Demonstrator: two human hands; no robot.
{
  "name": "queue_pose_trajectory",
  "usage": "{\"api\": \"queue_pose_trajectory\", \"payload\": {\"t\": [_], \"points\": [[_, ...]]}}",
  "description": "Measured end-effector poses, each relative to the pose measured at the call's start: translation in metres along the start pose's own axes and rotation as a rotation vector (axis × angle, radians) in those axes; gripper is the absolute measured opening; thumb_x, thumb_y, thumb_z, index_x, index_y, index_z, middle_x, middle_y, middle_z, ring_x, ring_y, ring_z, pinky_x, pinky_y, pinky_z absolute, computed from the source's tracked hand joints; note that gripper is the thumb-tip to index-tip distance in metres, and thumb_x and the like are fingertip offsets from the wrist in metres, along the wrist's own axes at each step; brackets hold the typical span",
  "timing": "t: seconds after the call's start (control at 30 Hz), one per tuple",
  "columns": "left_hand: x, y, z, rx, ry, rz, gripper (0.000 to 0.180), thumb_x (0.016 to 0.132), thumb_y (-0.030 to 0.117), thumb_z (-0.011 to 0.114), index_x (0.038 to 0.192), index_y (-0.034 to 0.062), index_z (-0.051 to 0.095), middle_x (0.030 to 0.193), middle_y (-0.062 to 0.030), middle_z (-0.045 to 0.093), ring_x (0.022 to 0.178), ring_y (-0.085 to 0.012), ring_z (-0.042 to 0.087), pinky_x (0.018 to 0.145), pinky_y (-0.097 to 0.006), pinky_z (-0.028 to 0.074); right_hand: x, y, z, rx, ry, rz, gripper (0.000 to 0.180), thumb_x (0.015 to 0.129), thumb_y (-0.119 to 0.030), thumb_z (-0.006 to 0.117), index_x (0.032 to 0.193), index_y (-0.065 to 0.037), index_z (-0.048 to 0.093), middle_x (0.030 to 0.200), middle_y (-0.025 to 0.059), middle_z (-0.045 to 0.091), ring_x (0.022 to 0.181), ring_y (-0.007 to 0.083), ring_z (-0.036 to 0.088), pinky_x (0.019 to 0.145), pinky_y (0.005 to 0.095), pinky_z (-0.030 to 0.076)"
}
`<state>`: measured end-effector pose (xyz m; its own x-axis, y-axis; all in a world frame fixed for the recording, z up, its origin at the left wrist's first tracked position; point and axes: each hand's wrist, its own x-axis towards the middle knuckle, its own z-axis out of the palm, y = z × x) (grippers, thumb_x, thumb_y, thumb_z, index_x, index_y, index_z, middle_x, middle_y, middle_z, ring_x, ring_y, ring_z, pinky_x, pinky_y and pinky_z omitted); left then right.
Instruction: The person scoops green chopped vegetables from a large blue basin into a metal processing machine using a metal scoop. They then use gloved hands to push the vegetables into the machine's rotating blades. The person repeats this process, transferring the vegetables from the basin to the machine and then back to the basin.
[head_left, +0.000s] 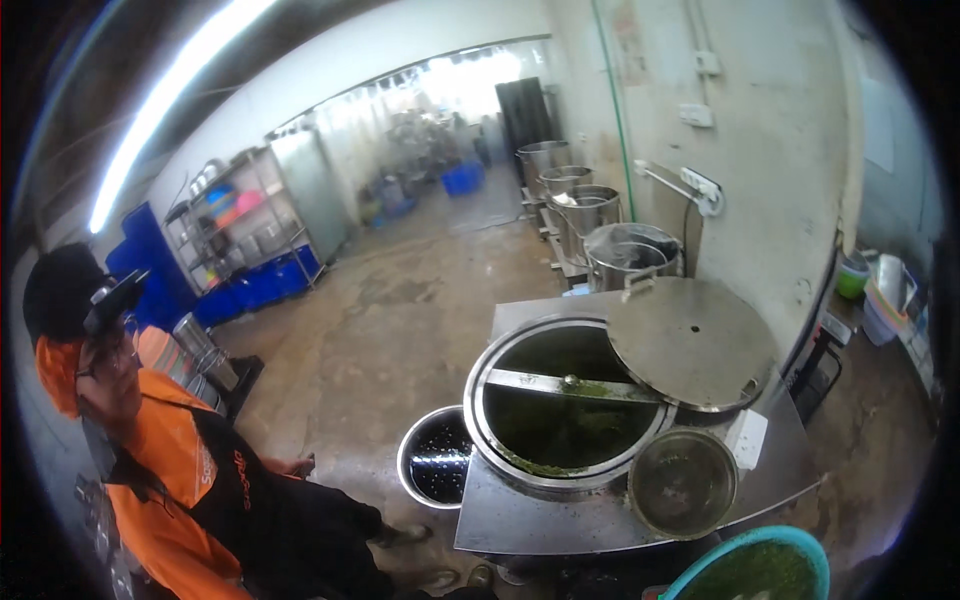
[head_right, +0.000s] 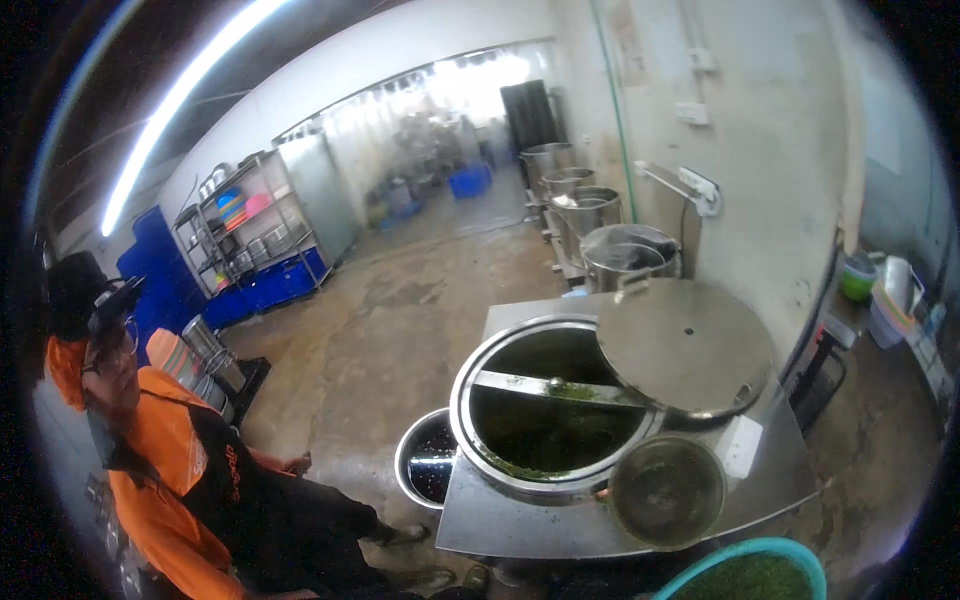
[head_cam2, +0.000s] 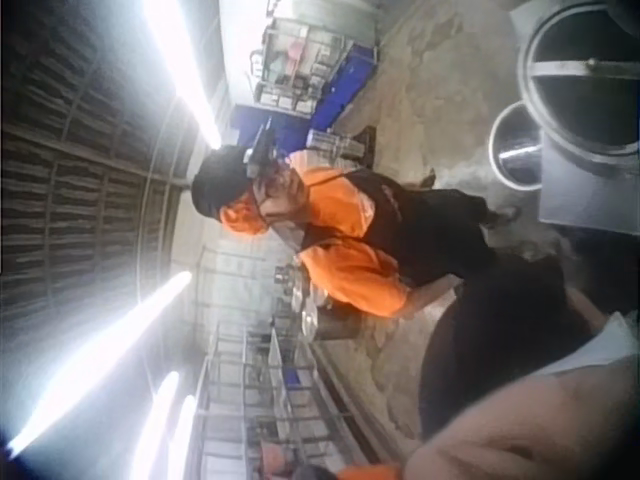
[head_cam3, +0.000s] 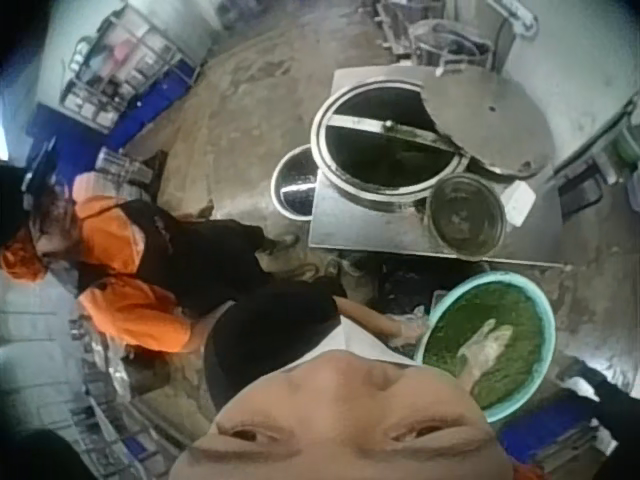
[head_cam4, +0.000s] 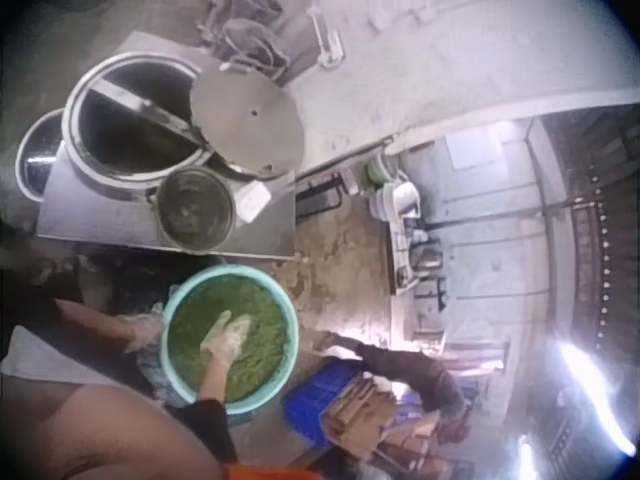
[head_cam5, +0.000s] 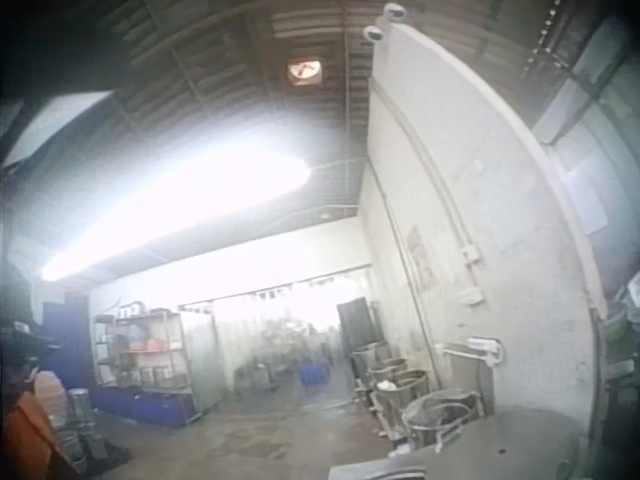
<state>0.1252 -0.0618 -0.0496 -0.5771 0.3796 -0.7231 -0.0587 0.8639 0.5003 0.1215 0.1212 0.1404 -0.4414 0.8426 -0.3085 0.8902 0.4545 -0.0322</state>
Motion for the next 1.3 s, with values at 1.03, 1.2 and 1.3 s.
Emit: {"api": "queue_pose_trajectory", "payload": {"t": [1.03, 1.2, 1.3], "points": [[-0.004, 0.035, -0.004, -0.313, 0.008, -0.084, 0.050, 0.097, 0.035, 0.050, 0.135, 0.0033, 0.045, 0.121, -0.0176, 0.059, 0.106, -0.0297, 0.059, 0.088, -0.047, 0.049, -0.083, 0.081, 0.099, -0.523, 0.261, -1.018, 0.069, 0.100, -0.044, 0.043, 0.151, 0.001, 0.032, 0.152, 0.0247, 0.038, 0.135, 0.0420, 0.042, 0.106, 0.0562, 0.038], [-0.004, 0.036, -0.009, -0.320, 0.016, -0.054, 0.047, 0.098, 0.034, 0.050, 0.133, 0.0027, 0.047, 0.119, -0.0186, 0.060, 0.105, -0.0298, 0.060, 0.087, -0.047, 0.049, -0.100, 0.073, 0.101, -0.624, 0.390, -0.988, 0.069, 0.099, -0.044, 0.043, 0.151, 0.000, 0.034, 0.150, 0.0254, 0.041, 0.132, 0.0419, 0.046, 0.102, 0.0582, 0.041], [-0.009, 0.032, -0.011, -0.324, 0.020, -0.062, 0.046, 0.098, 0.033, 0.050, 0.132, 0.0024, 0.048, 0.117, -0.0192, 0.060, 0.104, -0.0299, 0.061, 0.087, -0.047, 0.050, -0.065, 0.083, 0.144, -0.664, 0.447, -0.999, 0.068, 0.099, -0.045, 0.044, 0.150, 0.000, 0.035, 0.149, 0.0258, 0.042, 0.130, 0.0418, 0.048, 0.100, 0.0593, 0.042]]}}
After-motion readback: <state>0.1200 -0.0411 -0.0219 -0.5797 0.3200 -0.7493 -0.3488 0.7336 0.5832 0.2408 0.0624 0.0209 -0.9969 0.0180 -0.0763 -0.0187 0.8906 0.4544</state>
